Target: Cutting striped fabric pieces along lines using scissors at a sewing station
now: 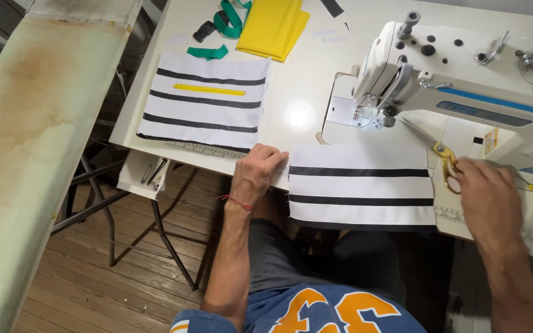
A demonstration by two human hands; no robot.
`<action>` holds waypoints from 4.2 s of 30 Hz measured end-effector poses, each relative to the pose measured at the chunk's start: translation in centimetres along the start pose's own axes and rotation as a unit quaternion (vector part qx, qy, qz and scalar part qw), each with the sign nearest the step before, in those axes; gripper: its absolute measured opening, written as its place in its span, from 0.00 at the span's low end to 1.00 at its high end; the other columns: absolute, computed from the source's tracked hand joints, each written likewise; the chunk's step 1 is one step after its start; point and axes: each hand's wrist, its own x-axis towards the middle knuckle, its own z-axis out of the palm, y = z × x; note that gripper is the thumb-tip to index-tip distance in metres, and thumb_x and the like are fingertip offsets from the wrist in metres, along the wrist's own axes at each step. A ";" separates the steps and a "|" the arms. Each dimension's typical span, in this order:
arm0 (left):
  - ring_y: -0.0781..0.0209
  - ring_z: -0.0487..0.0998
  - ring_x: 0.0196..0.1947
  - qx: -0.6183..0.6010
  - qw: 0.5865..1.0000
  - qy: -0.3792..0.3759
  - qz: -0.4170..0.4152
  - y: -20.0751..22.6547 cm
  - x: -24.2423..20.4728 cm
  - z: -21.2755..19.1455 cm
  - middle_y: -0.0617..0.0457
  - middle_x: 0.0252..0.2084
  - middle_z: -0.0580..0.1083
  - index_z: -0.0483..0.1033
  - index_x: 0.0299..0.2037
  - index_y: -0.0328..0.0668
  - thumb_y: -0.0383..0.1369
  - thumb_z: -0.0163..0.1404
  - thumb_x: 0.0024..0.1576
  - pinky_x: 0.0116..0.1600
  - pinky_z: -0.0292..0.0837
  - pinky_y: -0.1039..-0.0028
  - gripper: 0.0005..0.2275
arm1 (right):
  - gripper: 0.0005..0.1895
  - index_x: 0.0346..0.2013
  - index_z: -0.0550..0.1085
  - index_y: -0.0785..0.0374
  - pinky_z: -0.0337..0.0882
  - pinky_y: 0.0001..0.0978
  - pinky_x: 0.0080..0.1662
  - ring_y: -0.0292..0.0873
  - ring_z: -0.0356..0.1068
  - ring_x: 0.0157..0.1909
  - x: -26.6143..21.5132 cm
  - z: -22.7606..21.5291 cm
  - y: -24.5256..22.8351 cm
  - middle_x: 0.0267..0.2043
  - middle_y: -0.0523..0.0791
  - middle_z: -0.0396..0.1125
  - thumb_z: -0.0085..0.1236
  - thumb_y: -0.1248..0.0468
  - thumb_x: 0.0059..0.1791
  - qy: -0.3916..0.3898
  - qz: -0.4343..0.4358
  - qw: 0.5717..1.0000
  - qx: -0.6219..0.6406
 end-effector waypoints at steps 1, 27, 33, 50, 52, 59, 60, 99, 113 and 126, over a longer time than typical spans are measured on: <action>0.55 0.81 0.41 0.033 0.999 -0.009 0.014 -0.2 -0.1 0.1 0.51 0.42 0.81 0.88 0.54 0.43 0.28 0.64 0.69 0.29 0.81 0.66 0.06 | 0.25 0.79 0.83 0.59 0.79 0.52 0.65 0.58 0.76 0.70 -0.2 0.8 0.8 0.77 0.46 0.79 0.63 0.59 0.66 0.034 0.000 0.999 0.015; 0.54 0.70 0.42 -0.036 0.999 0.011 -0.015 0.5 -1.8 -0.1 0.49 0.46 0.73 0.77 0.50 0.40 0.31 0.52 0.77 0.43 0.73 0.65 0.05 | 0.30 0.63 0.75 0.61 0.57 0.38 0.21 0.42 0.59 0.18 -11.0 -6.3 -21.3 0.22 0.56 0.81 0.42 0.41 0.63 -0.399 0.114 0.489 0.767; 0.54 0.72 0.41 -0.034 0.999 0.029 -0.017 0.0 -1.7 0.4 0.49 0.45 0.74 0.77 0.51 0.40 0.32 0.53 0.77 0.44 0.75 0.66 0.05 | 0.42 0.55 0.67 0.64 0.66 0.34 0.27 0.44 0.60 0.18 -5.5 -4.2 -28.1 0.19 0.53 0.69 0.21 0.30 0.60 -0.477 0.049 0.533 0.698; 0.58 0.85 0.46 -0.021 0.933 0.256 -0.251 -2.0 -10.7 -4.5 0.54 0.46 0.87 0.89 0.46 0.45 0.33 0.63 0.71 0.53 0.81 0.69 0.04 | 0.26 0.55 0.69 0.64 0.52 0.29 0.18 0.37 0.55 0.15 -9.8 3.7 -18.4 0.19 0.41 0.61 0.67 0.47 0.57 -0.318 0.100 0.530 0.780; 0.55 0.84 0.50 0.016 0.919 0.242 -0.312 -5.2 -15.3 -3.7 0.46 0.57 0.82 0.86 0.56 0.40 0.25 0.65 0.67 0.52 0.86 0.68 0.09 | 0.22 0.55 0.69 0.63 0.49 0.31 0.20 0.38 0.53 0.17 -11.6 2.5 -14.2 0.19 0.43 0.60 0.62 0.49 0.60 -0.283 0.145 0.594 0.739; 0.55 0.89 0.51 -0.095 0.886 0.166 -0.421 0.8 -14.9 -1.1 0.56 0.52 0.89 0.90 0.53 0.50 0.41 0.60 0.71 0.59 0.81 0.64 0.09 | 0.48 0.61 0.66 0.60 0.57 0.32 0.22 0.41 0.61 0.19 -17.6 1.4 -6.7 0.20 0.55 0.73 0.42 0.19 0.53 -0.285 0.142 0.660 0.681; 0.55 0.89 0.51 -0.097 0.887 0.163 -0.422 2.9 -14.3 0.0 0.56 0.52 0.89 0.90 0.53 0.50 0.41 0.60 0.71 0.59 0.81 0.64 0.09 | 0.48 0.61 0.66 0.60 0.57 0.32 0.22 0.41 0.61 0.19 -17.4 -0.2 -7.3 0.20 0.55 0.73 0.42 0.19 0.53 -0.285 0.146 0.660 0.680; 0.53 0.58 0.89 0.024 0.951 -0.283 0.124 -2.0 5.2 2.0 0.56 0.90 0.61 0.64 0.86 0.55 0.71 0.57 0.59 0.86 0.47 0.35 0.48 | 0.67 0.91 0.53 0.58 0.31 0.61 0.90 0.44 0.44 0.93 5.6 -1.6 -3.5 0.95 0.44 0.47 0.45 0.18 0.50 -0.064 -0.270 0.959 0.046; 0.44 0.36 1.01 -0.546 0.817 0.125 -0.134 4.7 8.0 -1.8 0.40 0.98 0.37 0.25 0.92 0.62 0.53 0.39 0.85 1.04 0.27 0.41 0.37 | 0.43 0.88 0.45 0.69 0.41 0.57 0.93 0.62 0.37 0.96 5.1 -1.1 -7.3 0.94 0.63 0.39 0.28 0.38 0.71 0.044 0.026 0.673 0.738; 0.42 0.28 1.00 -0.616 0.767 0.111 -0.144 5.7 6.7 4.2 0.44 0.98 0.37 0.25 0.92 0.69 0.77 0.16 0.70 0.98 0.13 0.35 0.44 | 0.58 0.90 0.47 0.57 0.41 0.51 0.92 0.57 0.38 0.97 5.2 2.2 -10.4 0.95 0.59 0.41 0.28 0.19 0.60 0.131 0.113 0.587 0.791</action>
